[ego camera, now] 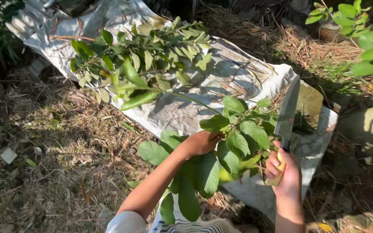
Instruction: Pruning and cutting branches from a tree in a garden using a knife.
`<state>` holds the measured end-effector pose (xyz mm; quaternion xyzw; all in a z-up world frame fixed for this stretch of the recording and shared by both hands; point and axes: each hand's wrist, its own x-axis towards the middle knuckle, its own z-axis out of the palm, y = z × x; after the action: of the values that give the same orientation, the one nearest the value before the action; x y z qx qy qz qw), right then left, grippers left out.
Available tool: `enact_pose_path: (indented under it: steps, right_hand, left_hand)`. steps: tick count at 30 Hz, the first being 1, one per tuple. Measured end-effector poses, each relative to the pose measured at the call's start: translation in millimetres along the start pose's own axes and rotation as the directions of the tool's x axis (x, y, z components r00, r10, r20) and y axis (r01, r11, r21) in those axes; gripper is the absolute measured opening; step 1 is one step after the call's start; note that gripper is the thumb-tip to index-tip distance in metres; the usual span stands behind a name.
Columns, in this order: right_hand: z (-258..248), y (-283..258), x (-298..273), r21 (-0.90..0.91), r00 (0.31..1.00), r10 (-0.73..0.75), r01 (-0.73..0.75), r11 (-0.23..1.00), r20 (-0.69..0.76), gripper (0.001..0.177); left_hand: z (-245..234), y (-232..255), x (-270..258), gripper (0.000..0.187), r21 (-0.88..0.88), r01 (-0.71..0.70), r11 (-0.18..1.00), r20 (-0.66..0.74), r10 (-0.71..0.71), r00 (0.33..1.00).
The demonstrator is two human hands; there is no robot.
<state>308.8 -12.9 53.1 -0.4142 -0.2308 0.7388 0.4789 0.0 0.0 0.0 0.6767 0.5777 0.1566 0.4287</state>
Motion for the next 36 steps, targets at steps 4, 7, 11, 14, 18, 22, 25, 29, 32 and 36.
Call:
enact_pose_path:
  steps: [4, 7, 11, 14, 18, 22, 25, 29, 32, 36]
  right_hand:
    - [50.1, 58.6, 73.0, 0.063, 1.0, 0.014, -0.016, 0.998, 0.027, 0.033]
    - [87.6, 90.1, 103.3, -0.02, 0.999, 0.045, -0.046, 0.999, -0.022, 0.034]
    - [125.5, 117.1, 112.1, -0.046, 0.991, 0.112, -0.116, 0.992, -0.068, 0.033]
    - [129.5, 125.4, 97.1, -0.089, 0.98, 0.17, -0.179, 0.98, -0.1, 0.034]
    - [145.8, 115.3, 86.8, -0.165, 0.987, 0.105, -0.125, 0.978, -0.126, 0.036]
    - [175.7, 93.9, 73.2, -0.235, 0.976, 0.084, -0.131, 0.963, -0.201, 0.038]
    - [177.8, 88.3, 57.6, -0.245, 0.969, 0.047, -0.108, 0.964, -0.243, 0.038]
    - [168.2, 83.2, 31.7, -0.232, 0.963, -0.003, -0.061, 0.971, -0.268, 0.041]
    - [142.1, 75.7, -0.9, -0.173, 0.95, -0.041, -0.014, 0.985, -0.311, 0.042]
    - [118.0, 44.8, -51.4, -0.148, 0.911, -0.193, 0.148, 0.978, -0.364, 0.044]
  left_hand:
    - [-86.1, -125.1, 33.2, 0.034, 0.169, -0.021, 0.985, -0.178, 0.051, 0.983]
    - [-130.0, -207.2, 44.6, 0.025, 0.515, 0.127, 0.848, -0.191, -0.031, 0.981]
    - [-230.7, -241.2, 39.6, 0.028, 0.139, 0.303, 0.943, -0.466, -0.208, 0.86]
    - [-270.9, -352.4, 74.0, 0.034, -0.122, 0.281, 0.952, -0.677, -0.287, 0.678]
    - [-360.6, -415.1, 109.1, 0.057, -0.576, 0.263, 0.774, -0.732, -0.632, 0.256]
    - [-391.4, -420.8, 109.1, 0.083, -0.718, 0.294, 0.631, -0.572, -0.776, 0.266]
    - [-364.5, -393.2, 119.8, 0.108, -0.5, 0.466, 0.73, -0.725, -0.647, 0.236]
    - [-274.9, -335.2, 148.5, 0.081, -0.137, 0.295, 0.946, -0.714, -0.3, 0.633]
    - [-185.7, -268.4, 158.4, 0.058, -0.132, 0.076, 0.988, -0.557, -0.138, 0.819]
    - [-81.5, -179.9, 162.1, 0.044, -0.07, -0.134, 0.989, -0.401, 0.095, 0.911]
